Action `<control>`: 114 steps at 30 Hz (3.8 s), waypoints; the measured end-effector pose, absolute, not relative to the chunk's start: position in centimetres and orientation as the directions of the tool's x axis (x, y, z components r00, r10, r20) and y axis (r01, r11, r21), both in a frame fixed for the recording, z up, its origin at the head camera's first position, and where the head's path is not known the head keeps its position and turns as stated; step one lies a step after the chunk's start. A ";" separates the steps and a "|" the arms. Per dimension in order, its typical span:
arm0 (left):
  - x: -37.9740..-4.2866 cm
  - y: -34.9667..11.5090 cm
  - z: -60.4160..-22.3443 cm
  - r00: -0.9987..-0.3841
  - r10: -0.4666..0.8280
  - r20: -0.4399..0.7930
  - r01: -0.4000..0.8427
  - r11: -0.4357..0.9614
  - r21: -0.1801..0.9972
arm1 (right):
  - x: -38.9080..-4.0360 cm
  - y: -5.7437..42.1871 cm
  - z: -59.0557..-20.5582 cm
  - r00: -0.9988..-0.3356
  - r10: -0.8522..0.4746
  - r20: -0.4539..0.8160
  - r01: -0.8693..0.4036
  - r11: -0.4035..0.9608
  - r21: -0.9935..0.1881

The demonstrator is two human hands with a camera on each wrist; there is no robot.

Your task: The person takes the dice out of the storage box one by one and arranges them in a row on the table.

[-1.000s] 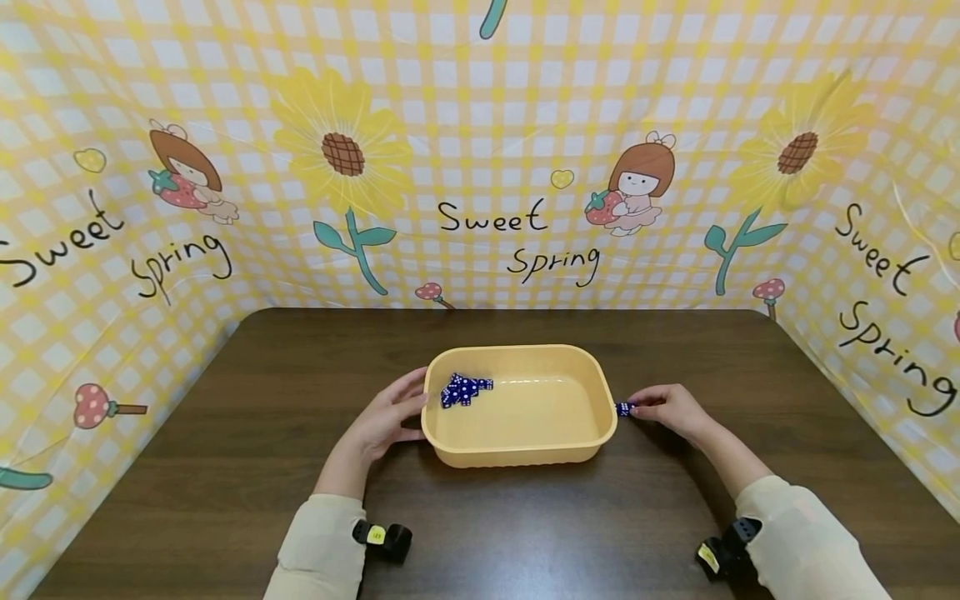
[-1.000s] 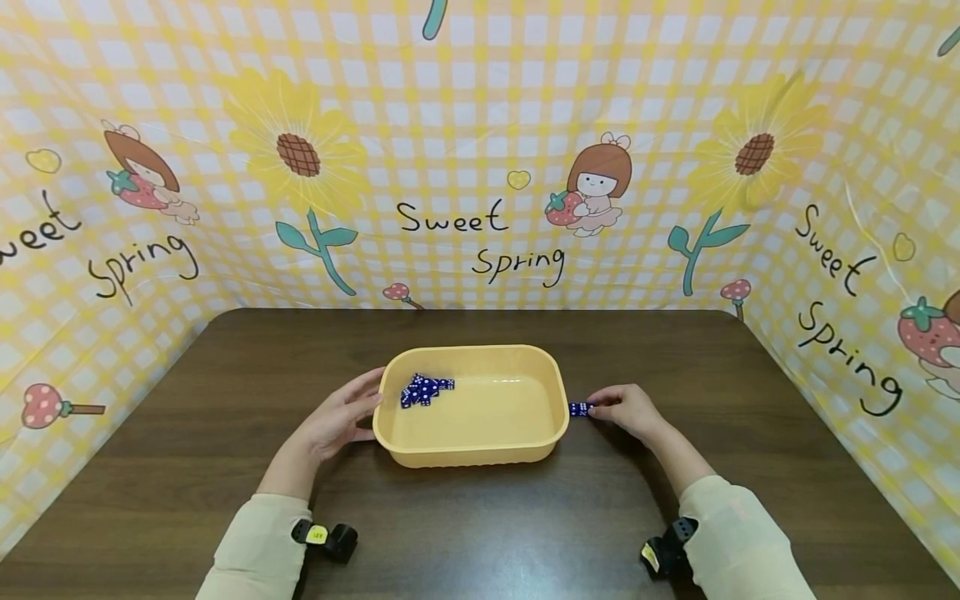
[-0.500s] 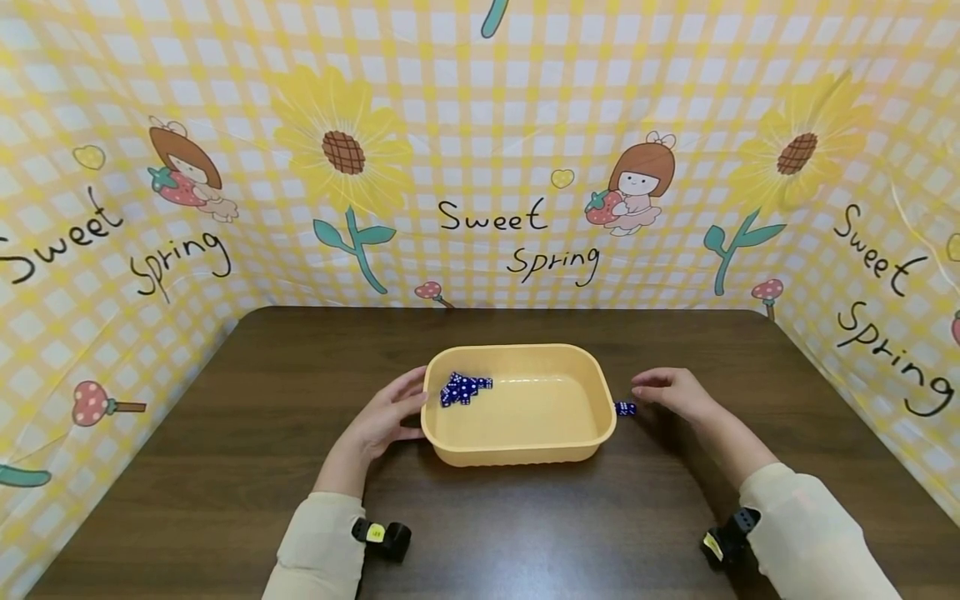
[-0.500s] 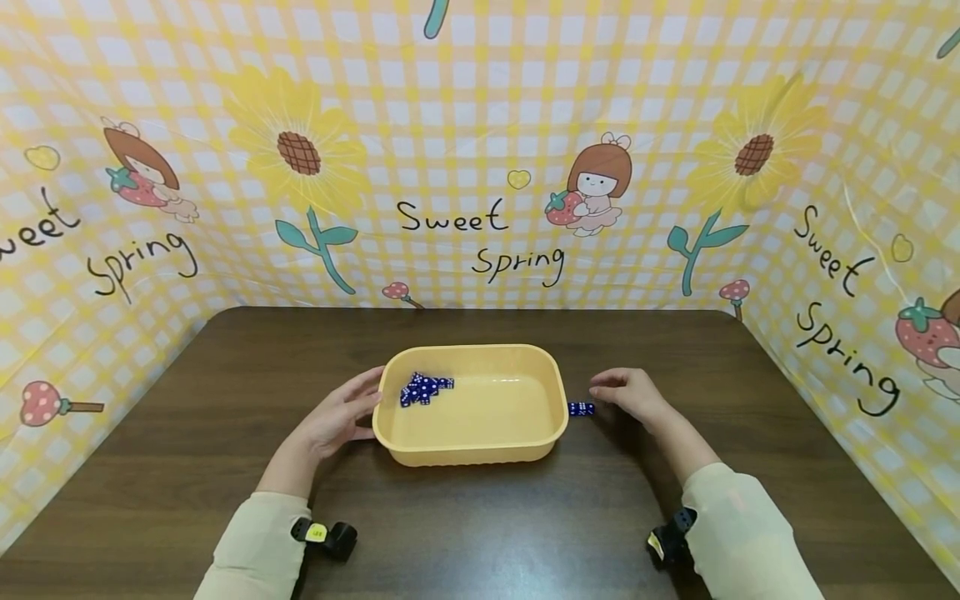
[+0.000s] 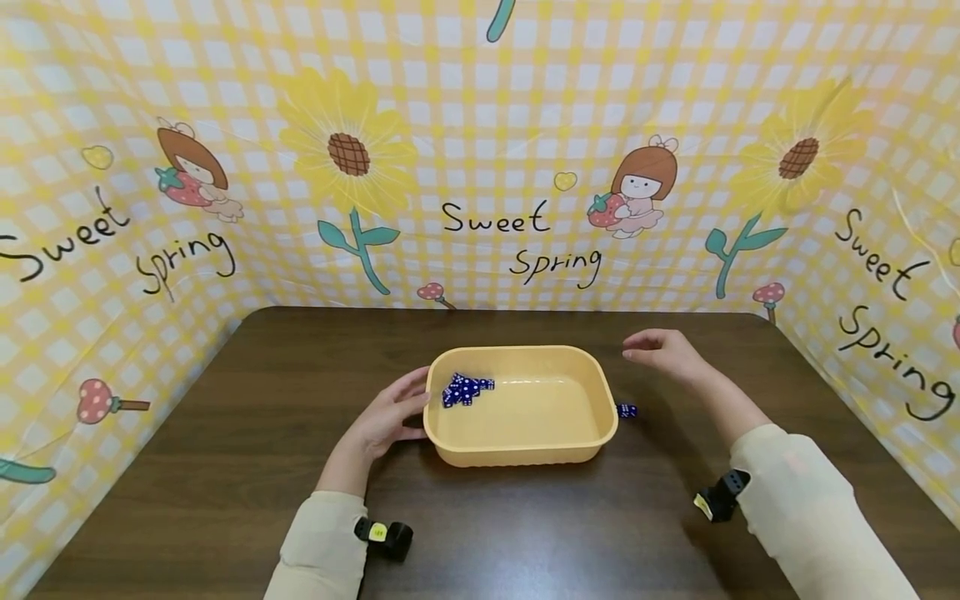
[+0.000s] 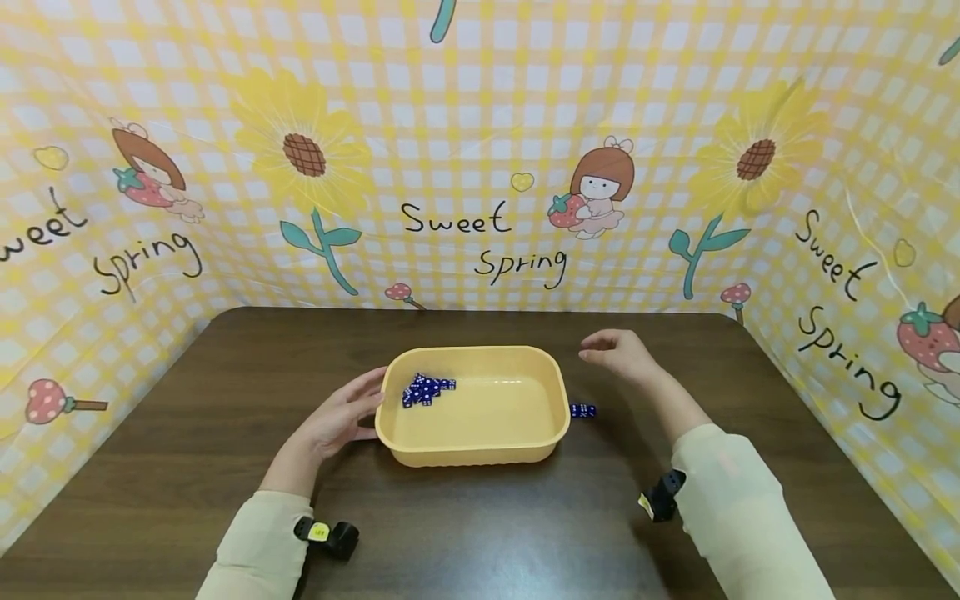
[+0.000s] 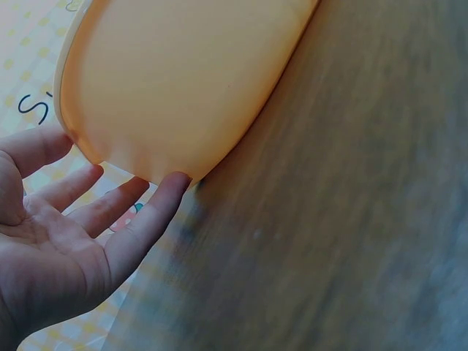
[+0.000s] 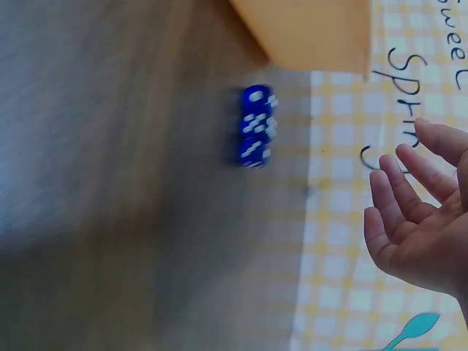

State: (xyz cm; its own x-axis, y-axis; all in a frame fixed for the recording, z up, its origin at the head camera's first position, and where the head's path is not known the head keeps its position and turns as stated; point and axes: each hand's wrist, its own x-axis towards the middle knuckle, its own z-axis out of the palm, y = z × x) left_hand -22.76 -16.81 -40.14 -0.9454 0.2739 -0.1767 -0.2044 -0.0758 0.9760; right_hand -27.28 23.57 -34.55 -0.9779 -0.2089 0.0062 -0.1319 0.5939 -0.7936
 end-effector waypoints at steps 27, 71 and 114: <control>-22.7 -16.8 -40.2 -0.947 0.267 -0.178 -0.205 -0.076 0.976 | -29.1 13.7 -31.3 -0.944 -0.319 0.083 -0.227 0.446 -0.866; -22.9 -16.8 -40.1 -0.949 0.268 -0.164 -0.194 -0.091 0.977 | -28.0 4.3 -37.6 -0.843 -0.518 -0.147 -0.032 0.321 -0.947; -22.8 -16.7 -40.0 -0.946 0.264 -0.186 -0.212 -0.071 0.975 | -28.1 3.4 -39.6 -0.829 -0.532 -0.174 -0.082 0.423 -0.902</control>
State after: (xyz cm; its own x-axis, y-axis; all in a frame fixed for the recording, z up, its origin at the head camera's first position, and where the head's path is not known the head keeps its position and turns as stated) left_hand -22.79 -16.74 -40.01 -0.9464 0.2639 -0.1864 -0.2118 -0.0708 0.9747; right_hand -28.09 3.35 -39.62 -0.8289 -0.5317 -0.1737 -0.0823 0.4231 -0.9023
